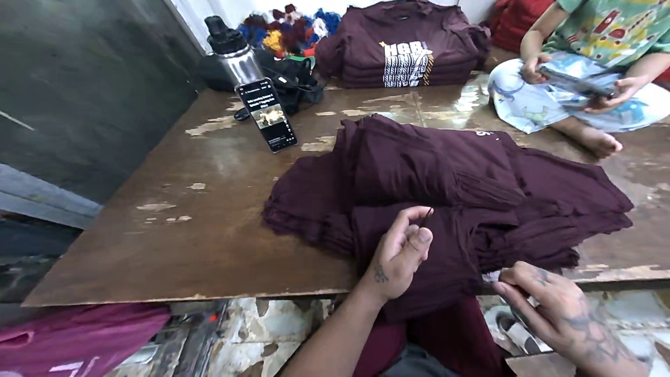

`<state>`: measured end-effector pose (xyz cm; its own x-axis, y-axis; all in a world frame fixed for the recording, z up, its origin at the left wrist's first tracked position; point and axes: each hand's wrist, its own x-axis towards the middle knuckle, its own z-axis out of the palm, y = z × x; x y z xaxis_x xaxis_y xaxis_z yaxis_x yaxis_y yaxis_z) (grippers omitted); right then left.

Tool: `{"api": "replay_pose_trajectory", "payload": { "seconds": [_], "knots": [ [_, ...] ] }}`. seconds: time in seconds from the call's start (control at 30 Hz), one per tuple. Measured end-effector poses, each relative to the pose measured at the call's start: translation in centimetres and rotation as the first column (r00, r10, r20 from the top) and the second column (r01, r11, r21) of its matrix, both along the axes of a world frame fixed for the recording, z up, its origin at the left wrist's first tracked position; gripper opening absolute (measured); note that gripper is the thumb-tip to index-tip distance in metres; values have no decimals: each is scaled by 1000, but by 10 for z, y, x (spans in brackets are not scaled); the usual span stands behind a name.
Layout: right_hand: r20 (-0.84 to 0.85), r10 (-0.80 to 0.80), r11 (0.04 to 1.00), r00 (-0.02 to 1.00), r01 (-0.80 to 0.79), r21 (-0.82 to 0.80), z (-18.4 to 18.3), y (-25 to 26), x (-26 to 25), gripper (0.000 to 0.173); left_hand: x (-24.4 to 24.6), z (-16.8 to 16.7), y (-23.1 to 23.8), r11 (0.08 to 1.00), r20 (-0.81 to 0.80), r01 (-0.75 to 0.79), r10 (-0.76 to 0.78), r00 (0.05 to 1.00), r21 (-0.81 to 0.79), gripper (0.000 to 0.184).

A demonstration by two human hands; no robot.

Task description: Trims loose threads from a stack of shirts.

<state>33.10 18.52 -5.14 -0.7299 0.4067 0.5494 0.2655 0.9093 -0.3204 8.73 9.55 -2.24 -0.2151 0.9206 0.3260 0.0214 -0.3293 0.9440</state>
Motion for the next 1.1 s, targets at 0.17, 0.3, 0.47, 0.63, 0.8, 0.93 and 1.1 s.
{"api": "replay_pose_trajectory", "payload": {
  "seconds": [0.17, 0.3, 0.47, 0.63, 0.8, 0.93, 1.1],
  "knots": [
    [-129, 13, 998, 992, -4, 62, -8, -5, -43, 22, 7, 0, 4, 998, -54, -41, 39, 998, -45, 40],
    [-90, 10, 1000, 996, -8, 19, -14, 1, -11, 22, 0, -5, -2, 999, -119, -40, 36, 992, -30, 43],
    [-103, 3, 1000, 995, -6, -24, -2, -7, -19, 35, 6, -10, 0, 999, -50, -37, 37, 998, 1, 38],
    [-168, 21, 998, 986, -11, 56, -21, -3, -46, 19, 7, -13, -2, 997, -212, -75, 80, 974, 31, 45],
    [-37, 20, 999, 999, -19, 26, -11, 4, -1, 25, 0, -15, -8, 997, -249, -58, 67, 966, 44, 49],
    [-91, 24, 1000, 996, -25, -19, 2, -5, -19, 39, 8, -13, -4, 997, -259, -77, 81, 963, 27, 47],
    [-108, -11, 1000, 994, 14, 28, -15, -4, -49, 16, 7, -9, -8, 997, -351, -78, 79, 933, 16, 48]
  ]
}}
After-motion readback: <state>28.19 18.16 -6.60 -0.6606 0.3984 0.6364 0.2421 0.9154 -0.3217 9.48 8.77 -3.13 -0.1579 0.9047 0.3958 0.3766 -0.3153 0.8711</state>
